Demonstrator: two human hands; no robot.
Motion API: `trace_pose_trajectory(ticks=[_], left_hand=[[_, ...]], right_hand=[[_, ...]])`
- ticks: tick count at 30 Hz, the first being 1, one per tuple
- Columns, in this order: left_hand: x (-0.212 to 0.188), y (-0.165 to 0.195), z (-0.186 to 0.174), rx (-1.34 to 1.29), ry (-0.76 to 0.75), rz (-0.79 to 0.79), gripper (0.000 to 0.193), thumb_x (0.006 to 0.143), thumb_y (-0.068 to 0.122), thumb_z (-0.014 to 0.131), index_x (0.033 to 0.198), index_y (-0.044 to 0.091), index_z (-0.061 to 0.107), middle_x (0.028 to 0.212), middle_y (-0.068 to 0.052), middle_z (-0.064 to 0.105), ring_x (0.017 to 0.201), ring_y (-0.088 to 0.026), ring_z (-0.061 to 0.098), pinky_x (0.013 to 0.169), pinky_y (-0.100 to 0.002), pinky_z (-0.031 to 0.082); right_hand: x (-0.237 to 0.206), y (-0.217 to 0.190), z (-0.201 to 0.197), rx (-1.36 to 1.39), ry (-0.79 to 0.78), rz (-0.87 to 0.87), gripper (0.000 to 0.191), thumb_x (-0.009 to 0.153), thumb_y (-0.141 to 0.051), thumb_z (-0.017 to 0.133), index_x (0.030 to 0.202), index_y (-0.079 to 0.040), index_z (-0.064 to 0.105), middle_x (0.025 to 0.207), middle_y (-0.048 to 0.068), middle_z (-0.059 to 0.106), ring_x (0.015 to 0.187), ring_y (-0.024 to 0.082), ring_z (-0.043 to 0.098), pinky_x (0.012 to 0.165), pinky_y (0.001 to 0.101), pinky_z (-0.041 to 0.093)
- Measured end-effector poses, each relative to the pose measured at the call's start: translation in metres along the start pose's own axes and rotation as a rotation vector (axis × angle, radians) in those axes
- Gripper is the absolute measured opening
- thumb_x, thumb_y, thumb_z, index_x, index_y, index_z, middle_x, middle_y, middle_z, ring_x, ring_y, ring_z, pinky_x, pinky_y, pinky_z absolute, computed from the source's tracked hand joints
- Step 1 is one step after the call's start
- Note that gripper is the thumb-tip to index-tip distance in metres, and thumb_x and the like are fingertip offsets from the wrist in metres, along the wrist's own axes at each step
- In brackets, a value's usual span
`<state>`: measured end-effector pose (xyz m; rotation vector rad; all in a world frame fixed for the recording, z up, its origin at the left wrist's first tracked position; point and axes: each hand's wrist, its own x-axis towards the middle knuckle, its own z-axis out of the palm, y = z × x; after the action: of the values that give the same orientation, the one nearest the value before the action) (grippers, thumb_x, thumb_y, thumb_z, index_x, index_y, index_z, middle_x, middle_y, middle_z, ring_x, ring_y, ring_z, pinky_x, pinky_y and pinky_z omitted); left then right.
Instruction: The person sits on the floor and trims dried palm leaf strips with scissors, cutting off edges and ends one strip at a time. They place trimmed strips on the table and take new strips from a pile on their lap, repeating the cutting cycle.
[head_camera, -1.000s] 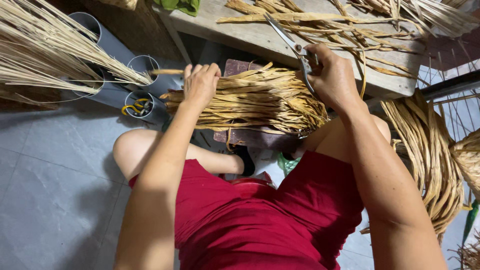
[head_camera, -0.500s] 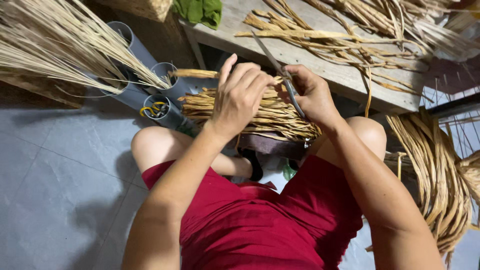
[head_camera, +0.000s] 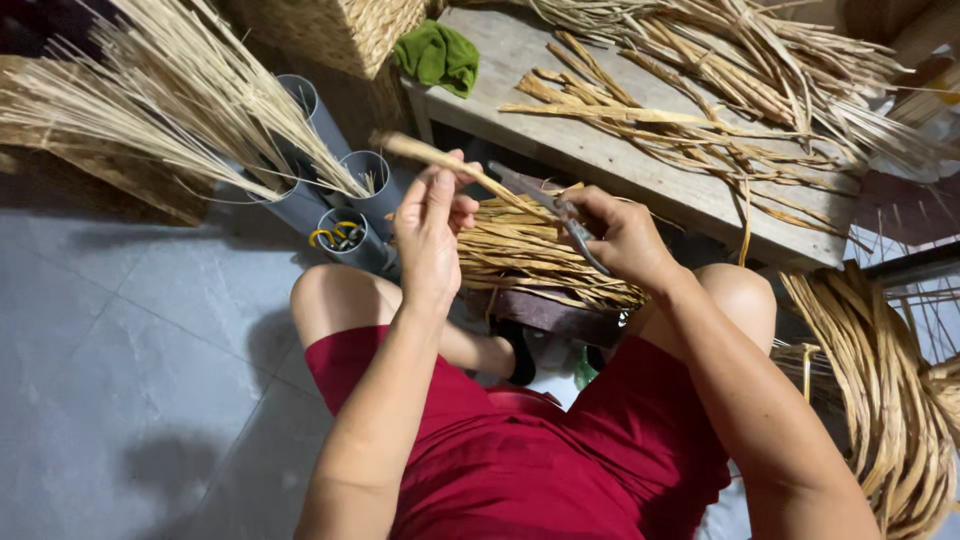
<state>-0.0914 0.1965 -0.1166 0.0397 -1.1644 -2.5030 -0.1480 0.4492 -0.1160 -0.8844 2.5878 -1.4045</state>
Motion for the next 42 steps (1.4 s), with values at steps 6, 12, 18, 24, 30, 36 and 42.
trace_pose_trajectory(ticks=[6,12,18,24,30,36,42], left_hand=[[-0.008,0.012,0.004,0.01,-0.033,0.109,0.031,0.107,0.019,0.065,0.131,0.0,0.066,0.113,-0.009,0.075,0.082,-0.005,0.061,0.072,-0.02,0.049],[-0.019,0.016,0.003,0.17,-0.018,0.099,0.029,0.108,0.017,0.064,0.13,-0.002,0.068,0.11,-0.007,0.075,0.085,-0.004,0.061,0.074,-0.019,0.05],[-0.028,0.008,0.013,0.208,-0.057,0.105,0.017,0.105,0.018,0.067,0.115,0.006,0.063,0.102,-0.004,0.073,0.081,-0.003,0.059,0.072,-0.018,0.048],[-0.026,-0.016,0.016,0.275,-0.077,0.088,0.015,0.105,0.02,0.065,0.105,0.005,0.064,0.103,-0.002,0.07,0.082,-0.004,0.061,0.069,-0.019,0.048],[-0.022,-0.034,0.011,0.235,-0.094,0.104,0.012,0.107,0.017,0.064,0.102,0.005,0.063,0.093,0.0,0.065,0.083,-0.005,0.061,0.073,-0.021,0.049],[-0.026,-0.036,0.009,0.285,-0.099,0.099,0.011,0.107,0.013,0.064,0.1,0.005,0.063,0.092,-0.001,0.067,0.082,-0.006,0.06,0.073,-0.021,0.05],[-0.028,-0.035,0.011,0.313,-0.071,0.063,0.01,0.104,0.011,0.063,0.105,0.002,0.068,0.093,-0.001,0.07,0.085,-0.008,0.064,0.074,-0.023,0.053]], right_hand=[[0.005,-0.01,0.007,-0.115,-0.126,-0.016,0.045,0.081,-0.009,0.083,0.123,-0.011,0.068,0.096,0.006,0.074,0.082,0.011,0.068,0.076,0.028,0.057],[0.005,-0.018,0.001,0.096,-0.052,-0.029,0.049,0.084,-0.011,0.08,0.13,-0.01,0.064,0.112,0.002,0.071,0.097,0.011,0.063,0.083,0.0272,0.054],[0.002,-0.03,-0.01,0.043,-0.008,-0.044,0.065,0.084,-0.029,0.085,0.138,-0.01,0.054,0.112,0.002,0.069,0.087,0.012,0.057,0.081,0.0274,0.051],[0.002,-0.04,0.0,-0.065,-0.05,-0.154,0.07,0.079,-0.038,0.087,0.136,-0.01,0.057,0.114,0.006,0.065,0.091,0.017,0.06,0.08,0.0324,0.053],[0.002,-0.052,0.0,-0.091,-0.053,-0.172,0.066,0.079,-0.038,0.087,0.132,-0.009,0.059,0.126,0.009,0.065,0.089,0.021,0.064,0.079,0.0351,0.055],[0.003,-0.053,0.002,-0.126,-0.053,-0.175,0.068,0.079,-0.041,0.086,0.132,-0.008,0.059,0.128,0.01,0.065,0.09,0.023,0.065,0.08,0.0359,0.055],[0.003,-0.053,0.003,-0.12,-0.025,-0.258,0.069,0.081,-0.04,0.086,0.135,-0.006,0.058,0.131,0.012,0.064,0.103,0.027,0.066,0.081,0.0354,0.056]])
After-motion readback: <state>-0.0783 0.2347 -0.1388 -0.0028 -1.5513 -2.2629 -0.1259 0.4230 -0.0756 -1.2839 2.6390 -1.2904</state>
